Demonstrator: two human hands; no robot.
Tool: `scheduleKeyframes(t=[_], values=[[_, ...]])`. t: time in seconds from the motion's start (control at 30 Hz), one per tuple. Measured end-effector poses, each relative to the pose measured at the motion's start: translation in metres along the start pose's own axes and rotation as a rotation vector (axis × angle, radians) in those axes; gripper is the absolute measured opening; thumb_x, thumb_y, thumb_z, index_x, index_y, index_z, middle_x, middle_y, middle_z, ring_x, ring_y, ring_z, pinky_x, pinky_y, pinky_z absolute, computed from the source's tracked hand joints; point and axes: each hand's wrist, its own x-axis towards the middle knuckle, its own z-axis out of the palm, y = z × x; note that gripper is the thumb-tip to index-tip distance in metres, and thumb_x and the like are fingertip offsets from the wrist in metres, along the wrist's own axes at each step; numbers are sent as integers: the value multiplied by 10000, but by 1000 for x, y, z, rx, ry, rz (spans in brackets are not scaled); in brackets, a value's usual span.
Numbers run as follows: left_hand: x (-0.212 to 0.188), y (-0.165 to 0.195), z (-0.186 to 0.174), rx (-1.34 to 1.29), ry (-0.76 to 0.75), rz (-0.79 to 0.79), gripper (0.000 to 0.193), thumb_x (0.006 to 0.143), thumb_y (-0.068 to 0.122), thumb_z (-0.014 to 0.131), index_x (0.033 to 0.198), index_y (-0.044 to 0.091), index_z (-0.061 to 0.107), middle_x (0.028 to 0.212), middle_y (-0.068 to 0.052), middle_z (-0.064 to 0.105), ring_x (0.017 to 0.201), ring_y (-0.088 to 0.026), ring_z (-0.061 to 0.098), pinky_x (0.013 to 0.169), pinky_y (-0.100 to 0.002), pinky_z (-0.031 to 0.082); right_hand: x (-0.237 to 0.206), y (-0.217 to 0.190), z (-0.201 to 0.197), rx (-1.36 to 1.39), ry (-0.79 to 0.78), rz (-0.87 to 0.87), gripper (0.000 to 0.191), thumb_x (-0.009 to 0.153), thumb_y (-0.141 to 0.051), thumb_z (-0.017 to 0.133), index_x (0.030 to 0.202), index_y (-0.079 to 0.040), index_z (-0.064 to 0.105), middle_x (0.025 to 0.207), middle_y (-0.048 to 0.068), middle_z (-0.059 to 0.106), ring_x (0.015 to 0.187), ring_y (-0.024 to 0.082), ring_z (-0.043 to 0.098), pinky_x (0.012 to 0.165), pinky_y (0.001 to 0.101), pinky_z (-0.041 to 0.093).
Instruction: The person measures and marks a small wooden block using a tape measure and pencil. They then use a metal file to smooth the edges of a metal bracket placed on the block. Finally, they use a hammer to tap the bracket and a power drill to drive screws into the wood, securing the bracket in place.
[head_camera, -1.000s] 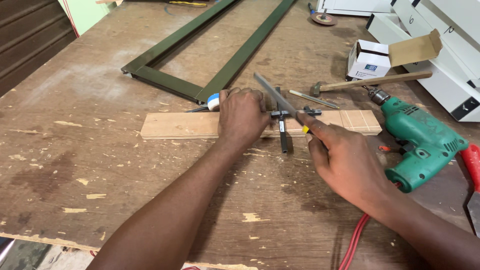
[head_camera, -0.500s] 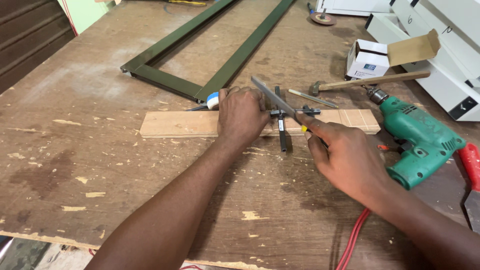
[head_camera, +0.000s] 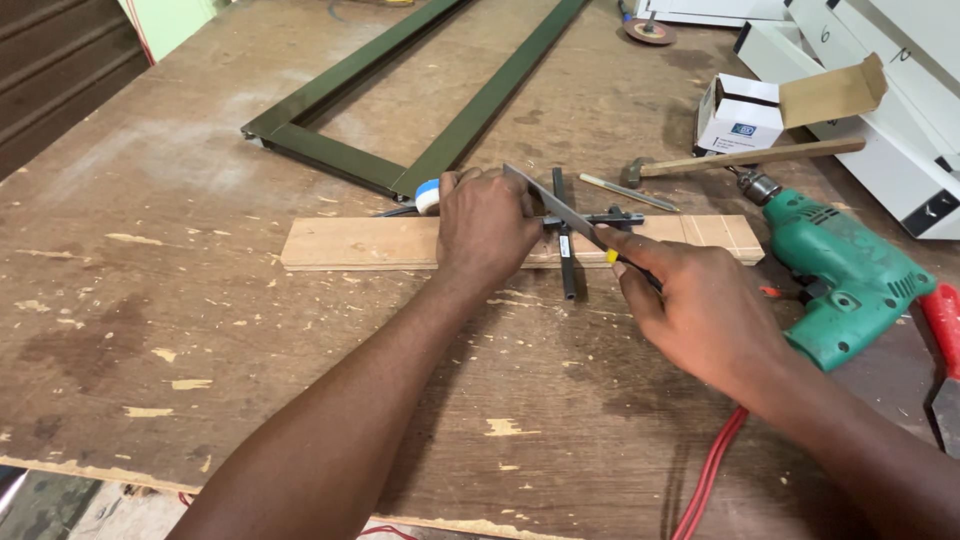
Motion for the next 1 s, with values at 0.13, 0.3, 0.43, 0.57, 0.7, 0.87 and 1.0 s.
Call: scheduleKeyframes(t=[0.13, 0.3, 0.43, 0.57, 0.7, 0.87, 1.0], values=[[0, -1, 0, -11, 1, -3, 101, 690, 165, 818, 725, 111, 740, 788, -89, 716, 879, -262, 668, 929, -448, 389, -1, 3, 2, -42, 4, -8, 491, 880, -173, 646, 1365, -242, 672, 696, 180, 688, 595, 360, 676, 564, 506, 522], [-1, 0, 0, -16, 29, 22, 97, 705, 160, 808, 745, 108, 736, 794, -99, 718, 896, -281, 660, 903, -457, 385, 0, 1, 1, -86, -58, -38, 511, 852, -189, 647, 1361, -235, 657, 693, 195, 684, 619, 392, 674, 619, 529, 537], [-3, -1, 1, -26, 34, 21, 45, 716, 128, 785, 735, 117, 746, 809, -91, 722, 909, -274, 660, 918, -445, 383, 0, -10, -11, -90, -150, -88, 683, 796, -157, 644, 1476, -196, 583, 706, 213, 685, 623, 406, 673, 606, 546, 528], [-1, 0, 1, -46, -7, -12, 24, 724, 134, 785, 745, 134, 774, 808, -71, 728, 917, -242, 662, 963, -427, 373, -10, -16, -26, -147, -295, 156, 611, 872, -236, 661, 1478, -276, 591, 703, 238, 694, 675, 396, 695, 716, 514, 548], [-1, 0, 1, -36, 12, 6, 44, 747, 138, 786, 782, 161, 798, 816, -79, 727, 932, -241, 664, 986, -429, 368, -35, -14, -27, -93, -148, 57, 568, 806, -195, 657, 1373, -171, 642, 737, 241, 699, 674, 401, 688, 688, 507, 553], [0, 0, 3, -75, -1, -1, 53, 728, 173, 799, 778, 159, 793, 829, -94, 723, 934, -256, 658, 964, -440, 374, -58, -20, -20, -137, -151, 181, 524, 819, -270, 740, 1322, -139, 674, 727, 231, 706, 685, 391, 706, 693, 502, 565], [2, -2, 8, -90, 2, 18, 68, 799, 176, 757, 764, 121, 777, 824, -105, 723, 918, -263, 667, 976, -473, 371, -41, -26, -15, -97, -139, 171, 578, 838, -246, 709, 1407, -175, 634, 746, 219, 705, 628, 389, 706, 649, 500, 567]])
